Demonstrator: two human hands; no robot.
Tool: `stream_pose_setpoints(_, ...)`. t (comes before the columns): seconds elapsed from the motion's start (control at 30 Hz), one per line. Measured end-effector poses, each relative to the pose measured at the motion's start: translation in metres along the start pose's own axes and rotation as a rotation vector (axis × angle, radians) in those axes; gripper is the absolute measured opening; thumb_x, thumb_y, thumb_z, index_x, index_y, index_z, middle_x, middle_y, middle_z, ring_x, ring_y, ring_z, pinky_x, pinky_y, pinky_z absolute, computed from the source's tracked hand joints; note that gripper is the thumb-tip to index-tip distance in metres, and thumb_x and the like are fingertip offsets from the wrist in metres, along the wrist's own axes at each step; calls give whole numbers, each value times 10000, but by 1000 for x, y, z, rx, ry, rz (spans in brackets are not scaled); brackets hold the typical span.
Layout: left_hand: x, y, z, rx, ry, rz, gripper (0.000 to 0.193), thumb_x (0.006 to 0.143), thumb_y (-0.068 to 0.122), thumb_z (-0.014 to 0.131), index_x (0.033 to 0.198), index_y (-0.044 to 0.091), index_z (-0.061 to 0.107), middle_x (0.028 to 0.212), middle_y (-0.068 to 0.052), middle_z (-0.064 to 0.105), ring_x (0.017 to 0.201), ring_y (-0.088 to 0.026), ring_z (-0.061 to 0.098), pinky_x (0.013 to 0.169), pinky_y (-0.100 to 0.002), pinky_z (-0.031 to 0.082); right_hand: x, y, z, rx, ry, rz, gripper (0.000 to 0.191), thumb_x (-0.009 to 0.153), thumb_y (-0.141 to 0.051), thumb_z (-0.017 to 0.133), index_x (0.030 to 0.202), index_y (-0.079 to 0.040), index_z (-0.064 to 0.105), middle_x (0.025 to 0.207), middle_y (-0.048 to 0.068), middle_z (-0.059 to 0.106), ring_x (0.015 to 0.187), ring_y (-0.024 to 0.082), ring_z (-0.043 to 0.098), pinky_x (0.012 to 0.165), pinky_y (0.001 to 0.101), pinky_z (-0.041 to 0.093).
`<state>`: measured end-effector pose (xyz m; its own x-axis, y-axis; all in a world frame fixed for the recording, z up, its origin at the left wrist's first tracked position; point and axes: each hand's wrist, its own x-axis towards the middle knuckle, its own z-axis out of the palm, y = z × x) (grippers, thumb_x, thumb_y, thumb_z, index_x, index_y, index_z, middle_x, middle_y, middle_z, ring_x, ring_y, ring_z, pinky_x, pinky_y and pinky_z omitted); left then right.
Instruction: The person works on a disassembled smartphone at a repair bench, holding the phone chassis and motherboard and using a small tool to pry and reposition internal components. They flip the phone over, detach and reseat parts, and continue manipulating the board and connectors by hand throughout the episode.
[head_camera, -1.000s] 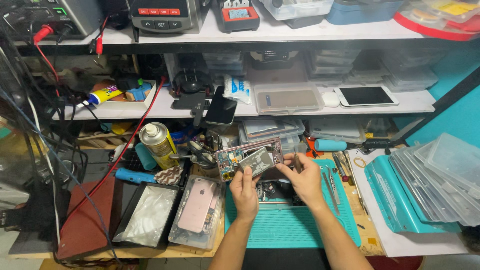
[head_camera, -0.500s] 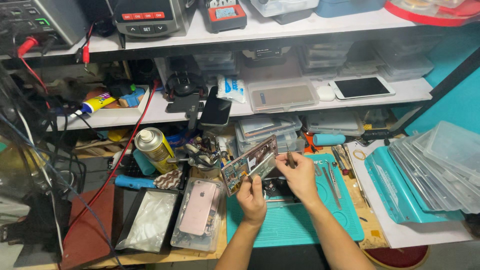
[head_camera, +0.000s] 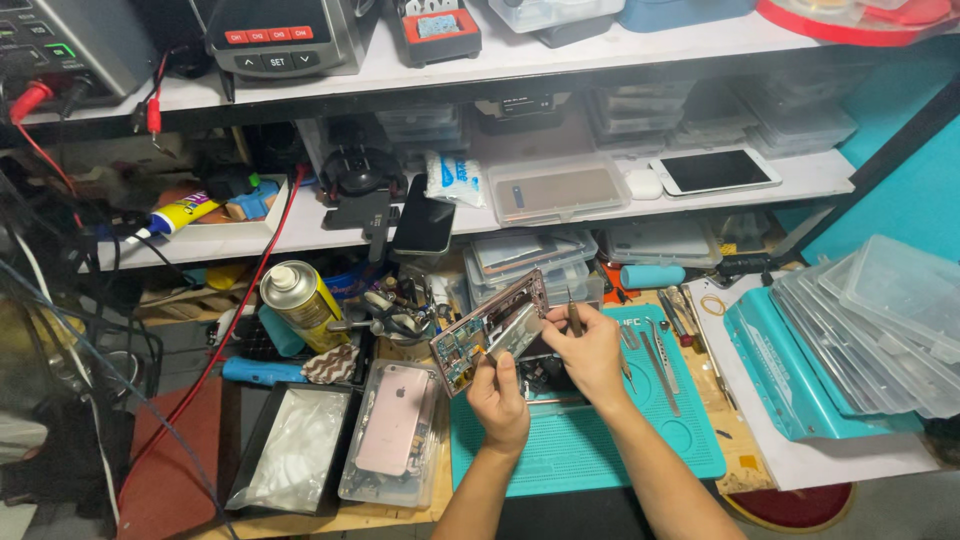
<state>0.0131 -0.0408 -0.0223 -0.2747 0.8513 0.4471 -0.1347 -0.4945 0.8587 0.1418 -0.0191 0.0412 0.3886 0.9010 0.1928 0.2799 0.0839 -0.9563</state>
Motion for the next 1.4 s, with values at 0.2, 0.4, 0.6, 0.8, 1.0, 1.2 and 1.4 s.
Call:
stream_pose_setpoints(0.2,-1,-2,3,-33,-7,21,192,1054,116,561,1059,-40,674,953,-52,685,862,-100,595,771,-254,495,0,0,0,-54,7,8,213,784,-152,843,904,4,760,749,3,728,604,28,547,539,215,451)
stream_pose_setpoints(0.4,0,-5,1,-63,-2,6,192,1057,109,565,1036,-45,677,948,-51,686,863,-100,590,773,-257,496,4,-4,-6,43,-79,53,184,826,-137,814,928,12,777,768,5,728,657,33,577,579,222,471)
stream_pose_setpoints(0.6,-4,-12,1,-28,-8,10,193,1066,110,582,1008,-41,686,901,-39,632,814,-95,543,726,-246,463,7,-1,-7,45,-76,53,171,816,-117,803,937,1,780,777,-3,749,693,41,636,624,214,510)
stream_pose_setpoints(0.8,0,-9,0,-86,21,-24,197,1062,111,552,1069,-49,667,952,-28,661,848,-91,560,761,-238,478,14,9,-6,210,-120,79,211,796,-82,842,932,38,735,789,21,712,677,50,605,598,219,476)
stream_pose_setpoints(1.0,13,-1,5,-445,64,-115,252,1076,127,493,1116,-74,639,1128,-111,694,1023,-167,667,923,-346,585,18,7,-19,416,-242,398,213,788,-61,771,996,-17,750,733,-14,737,485,34,458,416,210,275)
stream_pose_setpoints(1.2,17,0,4,-582,25,-122,265,1068,99,475,1205,-79,616,1179,-136,674,1075,-217,685,961,-405,590,15,10,-22,482,-345,259,194,842,-92,768,1013,0,779,692,-41,668,484,10,391,434,204,274)
stream_pose_setpoints(1.4,20,-6,1,-637,52,-176,255,1074,126,484,1163,-63,631,1135,-137,691,1015,-211,695,914,-389,588,13,14,-21,424,-308,196,145,834,-100,797,945,-10,766,685,-56,656,501,7,421,439,205,268)
